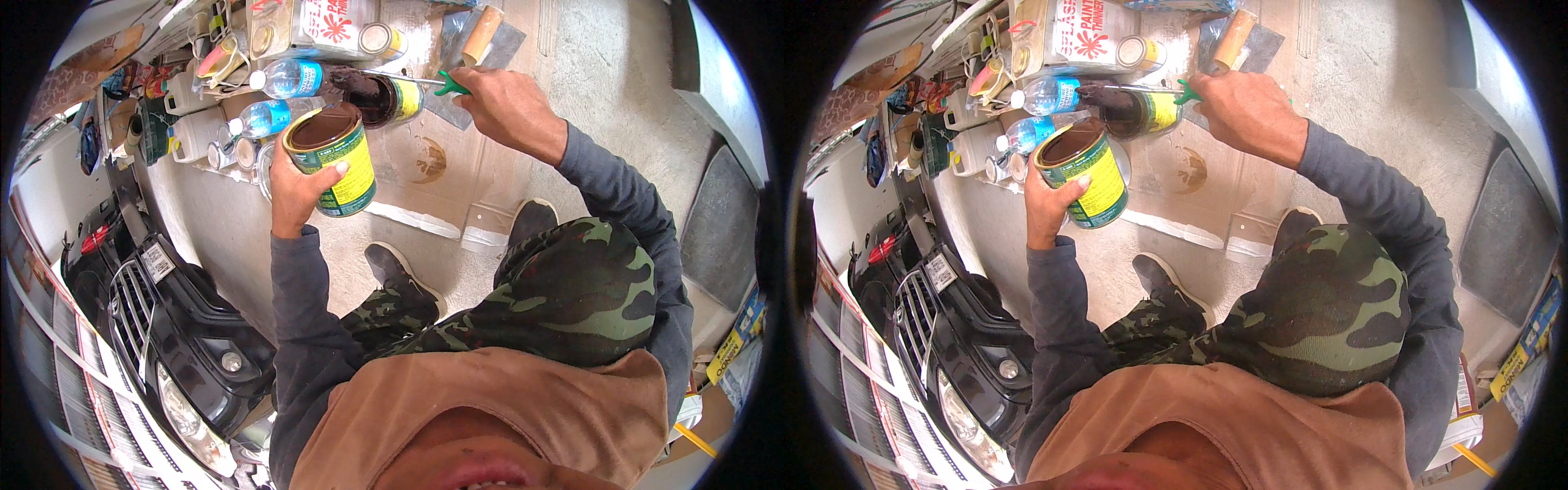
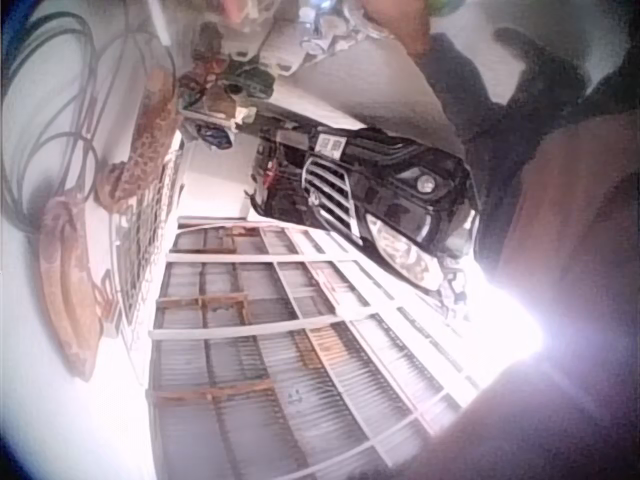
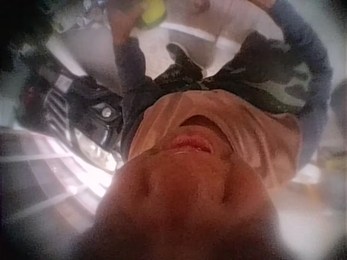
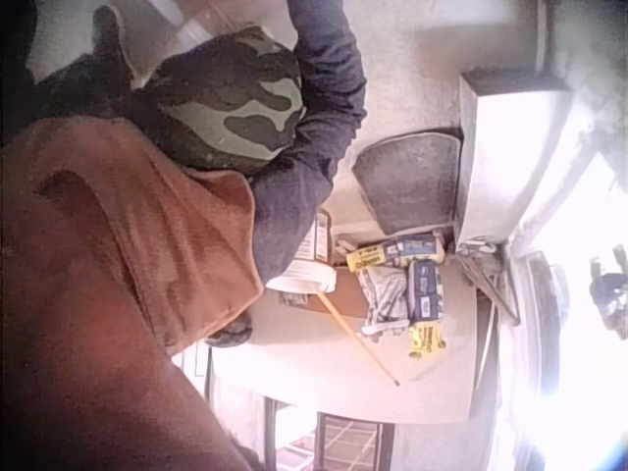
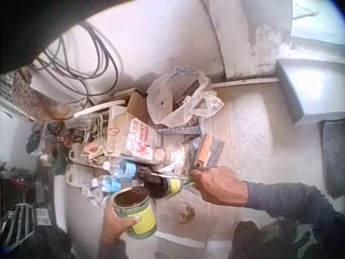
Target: The person opens a paint can, stirs the contents with a green-handled tool, and pours paint into another container. They handle multiple paint cans and a stirrer while working at a cluttered table.
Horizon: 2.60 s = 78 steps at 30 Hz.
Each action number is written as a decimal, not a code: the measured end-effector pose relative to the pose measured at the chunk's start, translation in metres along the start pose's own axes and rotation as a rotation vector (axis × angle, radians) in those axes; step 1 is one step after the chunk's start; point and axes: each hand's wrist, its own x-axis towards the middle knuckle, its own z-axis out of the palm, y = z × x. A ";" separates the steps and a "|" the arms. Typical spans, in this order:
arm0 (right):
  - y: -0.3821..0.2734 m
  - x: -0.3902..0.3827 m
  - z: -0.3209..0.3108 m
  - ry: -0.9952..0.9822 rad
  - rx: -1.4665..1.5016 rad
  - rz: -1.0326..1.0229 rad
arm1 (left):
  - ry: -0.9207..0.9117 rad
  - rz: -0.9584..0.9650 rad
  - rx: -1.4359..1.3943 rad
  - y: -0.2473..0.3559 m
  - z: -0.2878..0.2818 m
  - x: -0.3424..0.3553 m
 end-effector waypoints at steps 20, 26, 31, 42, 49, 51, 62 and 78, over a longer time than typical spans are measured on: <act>-0.005 0.004 -0.008 -0.014 0.001 0.014 | -0.031 -0.032 0.016 0.004 0.001 0.001; -0.007 0.003 -0.008 0.045 -0.014 -0.035 | -0.054 -0.018 0.002 -0.001 0.000 0.006; -0.010 0.006 -0.009 0.038 -0.021 -0.046 | -0.081 0.020 -0.047 -0.005 0.002 0.007; -0.017 0.003 -0.009 0.038 -0.083 -0.092 | -0.063 0.015 -0.015 -0.012 0.002 0.008; -0.016 0.001 -0.003 0.095 -0.077 -0.141 | -0.041 -0.006 -0.117 -0.023 -0.003 0.011; -0.013 -0.001 -0.002 0.097 -0.057 -0.135 | -0.045 0.006 -0.119 -0.025 -0.003 0.012; -0.006 -0.009 0.004 -0.025 0.049 0.065 | 0.015 -0.009 -0.143 -0.028 -0.003 0.003; -0.001 -0.017 0.016 -0.108 0.145 0.175 | 0.035 0.091 -0.211 -0.031 -0.001 0.006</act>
